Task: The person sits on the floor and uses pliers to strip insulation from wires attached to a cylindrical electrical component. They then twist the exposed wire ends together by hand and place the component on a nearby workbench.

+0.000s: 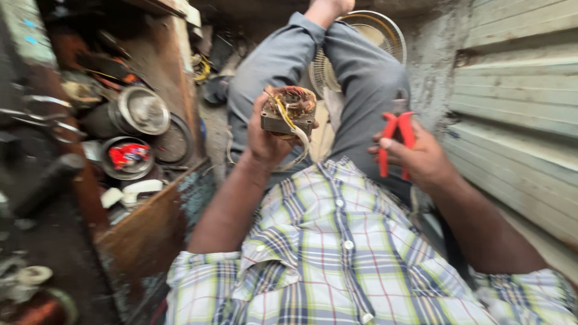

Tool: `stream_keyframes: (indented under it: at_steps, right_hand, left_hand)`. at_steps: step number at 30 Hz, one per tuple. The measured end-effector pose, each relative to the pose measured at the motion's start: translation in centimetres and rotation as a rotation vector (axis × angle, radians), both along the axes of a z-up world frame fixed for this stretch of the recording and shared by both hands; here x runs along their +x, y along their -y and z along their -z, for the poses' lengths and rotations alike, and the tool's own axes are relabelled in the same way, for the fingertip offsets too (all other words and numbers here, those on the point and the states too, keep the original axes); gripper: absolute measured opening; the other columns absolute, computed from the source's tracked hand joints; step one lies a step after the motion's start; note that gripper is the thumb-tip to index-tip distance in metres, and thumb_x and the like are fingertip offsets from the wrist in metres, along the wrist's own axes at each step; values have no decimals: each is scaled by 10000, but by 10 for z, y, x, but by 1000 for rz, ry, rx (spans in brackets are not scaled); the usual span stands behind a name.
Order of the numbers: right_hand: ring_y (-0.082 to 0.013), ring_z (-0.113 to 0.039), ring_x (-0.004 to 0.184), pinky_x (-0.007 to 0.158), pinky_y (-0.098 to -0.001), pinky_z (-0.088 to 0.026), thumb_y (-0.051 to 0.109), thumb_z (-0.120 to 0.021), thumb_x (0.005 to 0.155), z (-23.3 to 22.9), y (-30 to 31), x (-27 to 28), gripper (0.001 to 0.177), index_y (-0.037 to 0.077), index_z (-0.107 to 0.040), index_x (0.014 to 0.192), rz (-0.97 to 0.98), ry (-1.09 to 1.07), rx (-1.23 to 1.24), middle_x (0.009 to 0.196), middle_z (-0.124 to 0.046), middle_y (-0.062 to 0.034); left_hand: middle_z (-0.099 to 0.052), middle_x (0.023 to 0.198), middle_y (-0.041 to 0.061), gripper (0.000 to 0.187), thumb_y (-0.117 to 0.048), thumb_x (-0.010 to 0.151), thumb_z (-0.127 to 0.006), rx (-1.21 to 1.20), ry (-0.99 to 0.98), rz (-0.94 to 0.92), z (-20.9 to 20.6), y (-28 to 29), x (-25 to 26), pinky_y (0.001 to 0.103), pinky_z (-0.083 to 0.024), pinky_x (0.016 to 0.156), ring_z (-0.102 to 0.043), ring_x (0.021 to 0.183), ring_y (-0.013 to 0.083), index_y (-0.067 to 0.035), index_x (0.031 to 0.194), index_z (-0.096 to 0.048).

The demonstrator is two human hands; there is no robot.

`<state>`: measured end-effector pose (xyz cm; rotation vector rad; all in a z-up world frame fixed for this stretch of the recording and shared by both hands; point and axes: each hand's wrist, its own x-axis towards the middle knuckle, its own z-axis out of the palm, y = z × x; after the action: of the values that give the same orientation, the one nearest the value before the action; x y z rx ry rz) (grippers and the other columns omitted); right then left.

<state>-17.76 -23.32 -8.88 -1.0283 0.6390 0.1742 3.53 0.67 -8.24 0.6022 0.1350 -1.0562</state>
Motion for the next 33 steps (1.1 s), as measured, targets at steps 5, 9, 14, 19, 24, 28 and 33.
stream_keyframes:
  at_steps: [5,9,14,19,24,28,33]
  right_hand:
    - [-277,-661,1138,925,-432,-580,-30,-587,894,-21,-1,-11,682,5,-344,1530,28,55,3,1359,-567,-166]
    - [-274,-628,1184,995,-439,-519,-57,-568,902,-42,-3,-26,769,23,-289,1614,24,227,7,1458,-530,-201]
    - [-266,-631,1257,1108,-425,-507,-26,-564,1003,-51,-1,-49,589,-21,-393,1567,64,485,152,1448,-574,-228]
    - [-196,-663,1132,1002,-333,-508,96,-580,998,-43,1,-37,381,-15,-635,1359,-304,223,-170,1226,-709,-176]
    - [-164,-692,1073,953,-314,-532,179,-628,968,-60,5,-24,389,-5,-659,1309,-510,262,-322,1167,-775,-119]
    - [-178,-729,1070,928,-329,-556,207,-634,958,-80,6,-8,413,12,-637,1323,-619,340,-450,1185,-765,-117]
    - [-179,-760,1009,881,-325,-577,225,-648,930,-90,6,0,430,61,-638,1328,-705,203,-517,1128,-786,-93]
  left_hand:
    - [-701,1166,212,662,-579,1071,-326,-64,-84,-18,12,-5,-11,479,-624,681,-727,932,430,-37,1360,-571]
    - [-701,1143,243,723,-593,1118,-319,-114,-63,18,12,-9,-14,461,-619,691,-724,950,419,35,1352,-590]
    - [-707,1113,240,722,-582,1102,-297,-95,-66,67,5,-5,-12,461,-622,692,-726,944,410,35,1322,-601]
    - [-711,1139,237,724,-571,1116,-304,-63,28,102,5,-6,-13,478,-614,803,-727,984,387,47,1343,-606]
    - [-707,1215,212,721,-563,1061,-353,149,131,150,-8,-2,-17,451,-558,1054,-715,1117,308,58,1339,-593]
    - [-708,1210,200,697,-534,1091,-403,161,311,289,-36,8,-18,416,-563,1034,-711,1112,276,94,1328,-592]
    - [-716,1197,170,638,-493,1092,-409,164,538,355,-50,16,-20,362,-579,995,-716,1077,226,80,1303,-594]
